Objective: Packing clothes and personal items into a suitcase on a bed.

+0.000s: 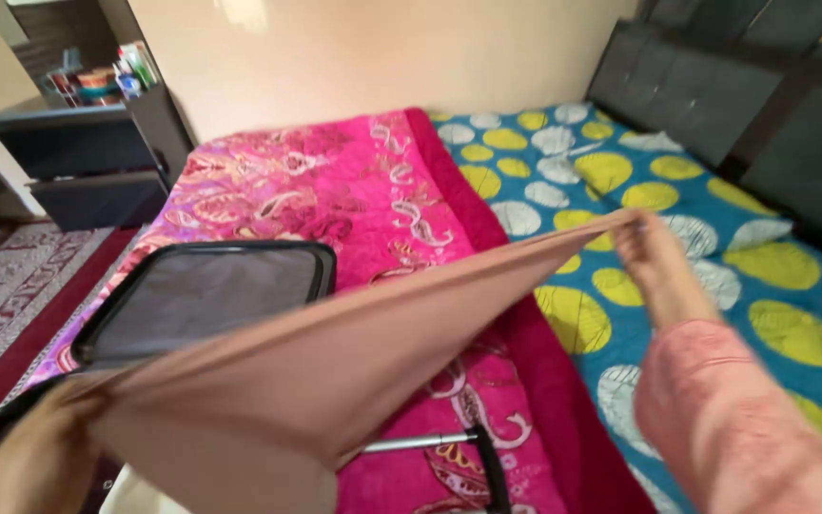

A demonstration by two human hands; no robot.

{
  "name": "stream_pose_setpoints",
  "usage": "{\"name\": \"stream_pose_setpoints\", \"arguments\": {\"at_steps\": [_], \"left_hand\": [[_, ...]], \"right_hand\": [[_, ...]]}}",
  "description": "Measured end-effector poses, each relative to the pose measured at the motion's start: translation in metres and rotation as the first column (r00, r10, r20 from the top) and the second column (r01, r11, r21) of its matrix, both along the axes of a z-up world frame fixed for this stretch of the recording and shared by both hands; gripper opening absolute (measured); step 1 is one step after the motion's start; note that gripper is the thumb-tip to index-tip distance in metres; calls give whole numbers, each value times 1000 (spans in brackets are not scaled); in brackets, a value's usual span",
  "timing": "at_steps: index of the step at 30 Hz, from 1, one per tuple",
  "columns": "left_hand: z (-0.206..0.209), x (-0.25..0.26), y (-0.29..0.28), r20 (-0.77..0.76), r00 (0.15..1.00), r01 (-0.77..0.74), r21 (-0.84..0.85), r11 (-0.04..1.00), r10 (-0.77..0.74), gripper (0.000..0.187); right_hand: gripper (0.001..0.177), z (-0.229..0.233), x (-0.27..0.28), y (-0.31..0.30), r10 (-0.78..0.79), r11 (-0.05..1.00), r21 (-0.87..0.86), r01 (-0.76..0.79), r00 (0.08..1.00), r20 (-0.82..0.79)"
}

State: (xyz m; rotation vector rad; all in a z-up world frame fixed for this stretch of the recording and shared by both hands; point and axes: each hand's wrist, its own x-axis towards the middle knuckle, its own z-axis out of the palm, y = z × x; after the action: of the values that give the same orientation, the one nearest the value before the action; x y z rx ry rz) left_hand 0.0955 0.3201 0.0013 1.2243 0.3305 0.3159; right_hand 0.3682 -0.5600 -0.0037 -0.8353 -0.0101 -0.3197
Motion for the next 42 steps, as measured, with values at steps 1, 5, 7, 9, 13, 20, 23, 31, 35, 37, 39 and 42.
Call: {"name": "stream_pose_setpoints", "arguments": {"at_steps": [1,5,7,9,13,20,23,31,35,37,39,42], "left_hand": [[26,-7,-21,15,1000,1,-7,1000,-1,17],[96,-27,-86,329,944,-253,657,710,33,28],[100,-29,-94,367,927,-372,926,64,77,41],[97,-17,-89,538,843,-534,839,-105,7,22],[135,-25,-82,571,820,-497,738,457,-30,37],[210,-59,-70,623,761,237,-7,971,-181,22],[215,-51,-67,584,797,94,135,986,-155,24],[119,43,-74,109,994,-64,529,846,7,35],[25,94,-67,-64,996,92,520,849,-69,35],[1,107,-73,-147,988,117,556,823,-41,35],[-17,110,-87,-128,972,-41,726,686,194,37],[-48,118,-100,-146,936,-76,805,589,319,42]], "right_hand": [[15,44,-24,2,-1,1000,-7,1,1000,15],[16,166,-110,-1,-272,953,-88,291,945,180],[19,195,-140,-3,-278,943,-106,316,920,277],[15,220,-165,-4,-253,954,-59,293,896,365],[13,239,-180,-39,-127,982,-44,186,806,578],[24,313,-284,38,-251,764,-344,547,742,621],[10,304,-263,9,-327,500,-532,684,718,615],[15,170,-163,-21,-553,-486,-701,522,438,709],[25,65,-126,-31,-660,-121,-914,386,657,365],[27,24,-117,-31,-663,47,-926,375,705,252],[31,-4,-119,-20,-741,42,-947,318,646,184],[29,-38,-120,-12,-725,15,-966,257,669,167]]}}
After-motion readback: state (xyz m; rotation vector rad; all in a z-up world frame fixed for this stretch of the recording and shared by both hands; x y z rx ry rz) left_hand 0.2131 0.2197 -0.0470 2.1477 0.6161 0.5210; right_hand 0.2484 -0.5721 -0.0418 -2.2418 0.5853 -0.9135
